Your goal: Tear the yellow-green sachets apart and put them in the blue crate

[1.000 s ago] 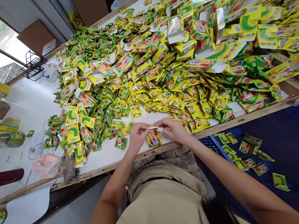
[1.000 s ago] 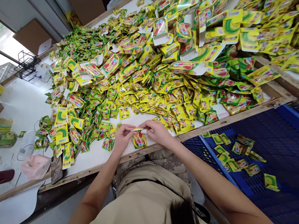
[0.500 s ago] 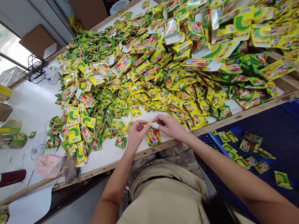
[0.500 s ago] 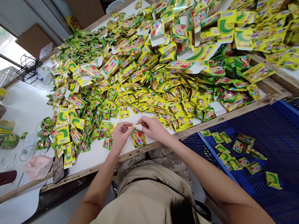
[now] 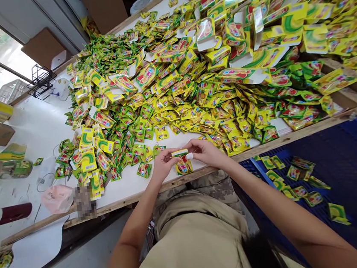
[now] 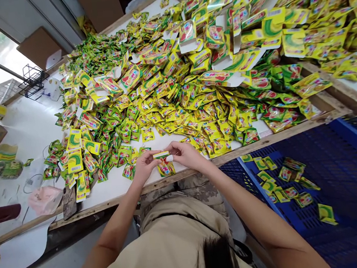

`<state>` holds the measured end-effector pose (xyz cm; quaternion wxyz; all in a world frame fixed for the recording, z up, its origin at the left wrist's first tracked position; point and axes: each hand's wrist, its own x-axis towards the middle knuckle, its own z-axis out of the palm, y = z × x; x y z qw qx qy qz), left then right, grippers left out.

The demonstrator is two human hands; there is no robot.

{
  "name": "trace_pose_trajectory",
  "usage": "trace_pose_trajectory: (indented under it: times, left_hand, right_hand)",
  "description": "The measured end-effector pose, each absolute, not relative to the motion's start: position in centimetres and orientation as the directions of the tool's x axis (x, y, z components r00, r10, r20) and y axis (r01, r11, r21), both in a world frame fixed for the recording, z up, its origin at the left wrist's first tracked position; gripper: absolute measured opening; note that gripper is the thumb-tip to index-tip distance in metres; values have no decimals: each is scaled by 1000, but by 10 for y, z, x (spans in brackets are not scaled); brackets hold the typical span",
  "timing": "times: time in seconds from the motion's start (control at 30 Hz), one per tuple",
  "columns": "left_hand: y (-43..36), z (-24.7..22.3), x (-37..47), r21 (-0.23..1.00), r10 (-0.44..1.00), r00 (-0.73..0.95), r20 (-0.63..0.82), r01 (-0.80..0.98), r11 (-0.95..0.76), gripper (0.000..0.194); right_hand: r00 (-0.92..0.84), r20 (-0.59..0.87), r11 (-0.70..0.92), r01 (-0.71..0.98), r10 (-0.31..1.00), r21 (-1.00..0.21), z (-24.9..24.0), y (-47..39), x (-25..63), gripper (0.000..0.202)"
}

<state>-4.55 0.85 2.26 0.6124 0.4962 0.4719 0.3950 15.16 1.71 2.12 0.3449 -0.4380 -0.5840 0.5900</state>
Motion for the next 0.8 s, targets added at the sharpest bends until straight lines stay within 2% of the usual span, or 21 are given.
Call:
trace_pose_trajectory:
  times: [0.2,0.43,0.57,0.8]
  left_hand:
    - [4,18,-40,974,968,155,-195,-89,211,32]
    - [10,16,-42,972,961,207,-183,-108,209,33]
    - [9,18,-42,975,964,201,-175,-98,197,32]
    - [11,18,-44,989,968,216,-128,-51,142,23]
  right_hand:
    - [-337,-86,-50,113,937,-992,10,7,145,20]
    - [-368,-12,69,207,930,-976,15,7,144,14]
    - [-391,9,111,238,921,-965,18,10,145,17]
    - [-411,-23,46,159,911,-986,16,12,144,9]
